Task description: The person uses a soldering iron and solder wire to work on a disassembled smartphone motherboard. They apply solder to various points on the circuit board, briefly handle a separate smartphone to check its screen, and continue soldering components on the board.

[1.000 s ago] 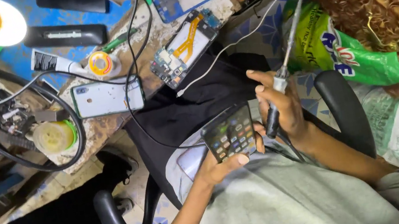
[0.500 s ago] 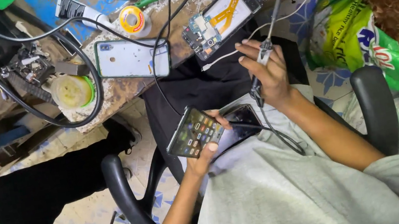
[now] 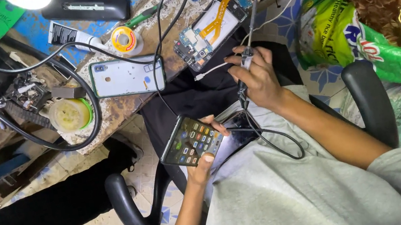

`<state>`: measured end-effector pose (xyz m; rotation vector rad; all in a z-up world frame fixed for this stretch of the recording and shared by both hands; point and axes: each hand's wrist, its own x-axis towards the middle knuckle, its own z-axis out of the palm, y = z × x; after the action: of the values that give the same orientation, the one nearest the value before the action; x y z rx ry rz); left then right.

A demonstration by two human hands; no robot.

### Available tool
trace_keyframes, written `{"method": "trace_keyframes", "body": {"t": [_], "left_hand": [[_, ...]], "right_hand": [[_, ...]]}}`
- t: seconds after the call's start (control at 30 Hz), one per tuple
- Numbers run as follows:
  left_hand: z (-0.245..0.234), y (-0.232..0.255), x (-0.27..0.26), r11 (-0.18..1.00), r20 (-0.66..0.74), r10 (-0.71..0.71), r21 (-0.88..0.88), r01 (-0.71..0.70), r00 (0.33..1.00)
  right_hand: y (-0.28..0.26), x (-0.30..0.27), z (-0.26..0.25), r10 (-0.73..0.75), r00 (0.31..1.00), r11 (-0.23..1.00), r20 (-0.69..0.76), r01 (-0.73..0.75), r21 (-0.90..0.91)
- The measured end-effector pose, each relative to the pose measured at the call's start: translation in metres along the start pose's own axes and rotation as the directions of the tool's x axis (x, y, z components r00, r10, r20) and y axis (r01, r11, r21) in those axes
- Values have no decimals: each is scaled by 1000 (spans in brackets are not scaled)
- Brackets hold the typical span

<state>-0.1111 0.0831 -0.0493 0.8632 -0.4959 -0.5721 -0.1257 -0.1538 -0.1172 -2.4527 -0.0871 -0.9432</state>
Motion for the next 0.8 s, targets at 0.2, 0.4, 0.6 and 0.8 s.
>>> {"method": "trace_keyframes", "body": {"t": [0.2,0.4,0.6,0.8], "left_hand": [[-12,-16,8,976,129,63,-214,-34,990],[-25,-36,2,912,145,-43,-398,98,989],[0,9,10,947,117,-192,-238,215,974],[23,51,39,896,383,-368,-95,433,847]], "right_hand": [[1,-2,0,-17,999,1000,37,16,22],[-5,-1,-5,-75,996,986,45,67,154],[-31,-1,-58,53,992,912,-118,0,409],[-54,57,-119,37,992,886,-123,25,463]]}}
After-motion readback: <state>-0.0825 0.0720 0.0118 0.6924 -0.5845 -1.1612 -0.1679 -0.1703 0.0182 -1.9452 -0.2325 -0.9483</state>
